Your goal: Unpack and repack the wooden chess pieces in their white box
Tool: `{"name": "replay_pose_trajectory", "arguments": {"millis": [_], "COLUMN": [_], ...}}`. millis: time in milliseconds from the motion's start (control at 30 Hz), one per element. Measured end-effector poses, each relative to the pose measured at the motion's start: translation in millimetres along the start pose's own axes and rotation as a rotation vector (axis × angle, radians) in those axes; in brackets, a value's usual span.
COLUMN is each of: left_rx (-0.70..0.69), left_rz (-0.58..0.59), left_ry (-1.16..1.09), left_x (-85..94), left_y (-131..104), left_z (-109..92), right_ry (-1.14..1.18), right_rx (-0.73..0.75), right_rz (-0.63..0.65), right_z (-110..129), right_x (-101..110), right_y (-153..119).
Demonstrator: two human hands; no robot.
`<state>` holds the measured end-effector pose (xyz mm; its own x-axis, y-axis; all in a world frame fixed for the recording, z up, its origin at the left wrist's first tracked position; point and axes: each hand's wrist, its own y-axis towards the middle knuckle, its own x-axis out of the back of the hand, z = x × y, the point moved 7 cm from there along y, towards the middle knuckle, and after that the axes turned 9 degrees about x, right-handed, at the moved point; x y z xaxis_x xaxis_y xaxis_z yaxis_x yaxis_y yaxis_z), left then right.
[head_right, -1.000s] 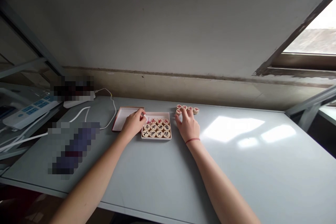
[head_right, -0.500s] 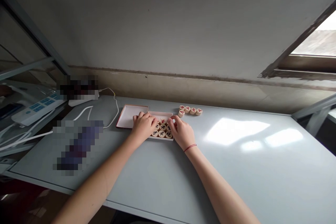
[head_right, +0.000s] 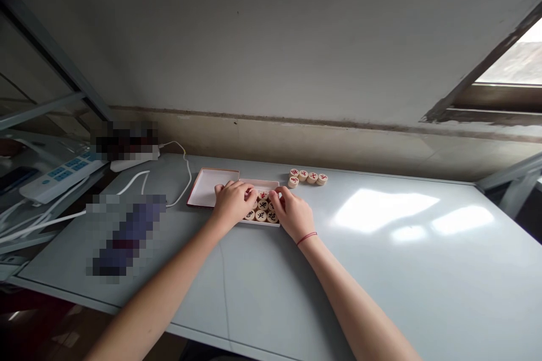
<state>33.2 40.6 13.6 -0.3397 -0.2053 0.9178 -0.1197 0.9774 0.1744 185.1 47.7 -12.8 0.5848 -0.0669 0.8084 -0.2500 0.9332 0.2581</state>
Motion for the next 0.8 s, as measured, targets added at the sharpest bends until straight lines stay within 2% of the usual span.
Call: {"name": "replay_pose_trajectory", "arguments": {"millis": [267,533,800], "left_rx": [-0.015,-0.052,-0.097], "left_rz": [-0.014,-0.028,0.019], "left_ry": [0.073,-0.048,-0.137], "left_x": [-3.4,1.5,1.6], "left_y": [-4,0,6], "left_z": [-3,-3,-3], "right_ry": [0.017,0.014,0.044], "right_rx": [-0.006,-0.009,0.002], "right_rz": [0.000,0.004,-0.005], "right_z": [0,1,1], "right_x": [0,0,2], "right_y": [0,-1,0]}}
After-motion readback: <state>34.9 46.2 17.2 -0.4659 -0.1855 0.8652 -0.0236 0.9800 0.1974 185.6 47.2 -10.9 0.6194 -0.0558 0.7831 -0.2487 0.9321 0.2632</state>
